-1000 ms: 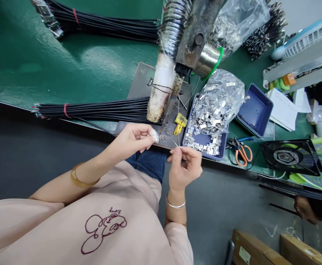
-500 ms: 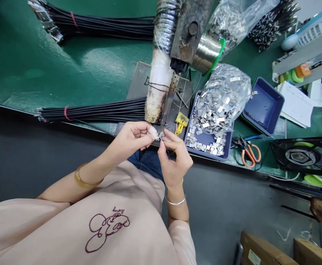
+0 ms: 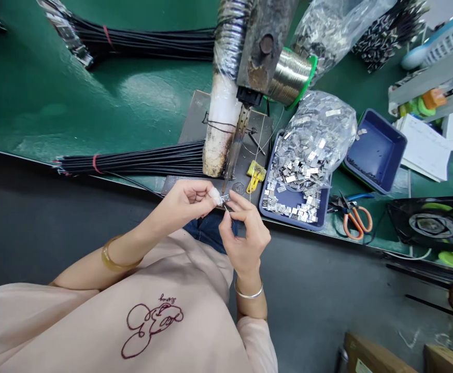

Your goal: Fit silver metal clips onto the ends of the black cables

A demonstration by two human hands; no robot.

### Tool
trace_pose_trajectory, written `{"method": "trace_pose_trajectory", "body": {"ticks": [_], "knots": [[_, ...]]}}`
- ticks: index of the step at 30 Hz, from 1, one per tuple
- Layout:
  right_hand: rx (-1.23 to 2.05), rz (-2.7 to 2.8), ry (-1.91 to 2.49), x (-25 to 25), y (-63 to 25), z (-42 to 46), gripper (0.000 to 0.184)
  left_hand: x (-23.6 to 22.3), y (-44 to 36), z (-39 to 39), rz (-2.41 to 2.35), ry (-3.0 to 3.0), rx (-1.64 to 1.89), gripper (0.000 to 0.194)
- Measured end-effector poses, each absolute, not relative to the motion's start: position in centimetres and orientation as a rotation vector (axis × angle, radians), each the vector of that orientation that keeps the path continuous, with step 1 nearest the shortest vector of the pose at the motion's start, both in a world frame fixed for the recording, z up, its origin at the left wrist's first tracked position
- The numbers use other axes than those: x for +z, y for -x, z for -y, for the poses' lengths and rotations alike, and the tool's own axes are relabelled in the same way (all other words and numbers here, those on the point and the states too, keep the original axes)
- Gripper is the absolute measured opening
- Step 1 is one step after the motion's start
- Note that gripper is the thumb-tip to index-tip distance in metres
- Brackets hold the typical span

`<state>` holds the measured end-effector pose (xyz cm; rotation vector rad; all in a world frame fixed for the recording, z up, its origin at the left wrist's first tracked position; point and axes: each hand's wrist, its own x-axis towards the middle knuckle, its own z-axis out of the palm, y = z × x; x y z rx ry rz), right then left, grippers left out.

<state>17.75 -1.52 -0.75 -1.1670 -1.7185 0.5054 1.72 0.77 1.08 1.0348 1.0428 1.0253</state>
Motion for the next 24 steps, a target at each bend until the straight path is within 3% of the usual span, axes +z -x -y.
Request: {"method": "trace_pose_trajectory", "body": {"ticks": [6, 11, 13, 16, 19, 24], "knots": [[0.446, 1.611, 1.225, -0.2, -18.2, 1.9, 0.007, 1.2, -1.7, 0.1, -1.06, -1.281, 0.941, 0.013], [-0.052, 1.248, 1.15, 2.0, -19.9, 1.3, 0.012, 0.2, -0.8, 2.1, -1.056, -1.798, 0.625, 0.021], [0.026, 1.287, 1.332, 2.5, -21.4, 0.7, 0.016, -0.4, -0.4, 2.8, -1.088, -1.848, 0.642, 0.017], [0.302, 1.523, 1.622, 2.0, -24.1, -0.9, 0.015, -0.9, 0.4, 2.9, -1.175, -1.816, 0.976, 0.012], [0.212, 1.781, 1.716, 0.9, -26.2, -3.3, 0.016, -1.2, 0.9, 1.2, -1.357, -1.968, 1.371, 0.015], [0.236, 2.165, 1.634, 0.6, -26.9, -6.2, 0.013, -2.1, 0.7, -2.8, -1.685, -2.443, 1.085, 0.02]]}}
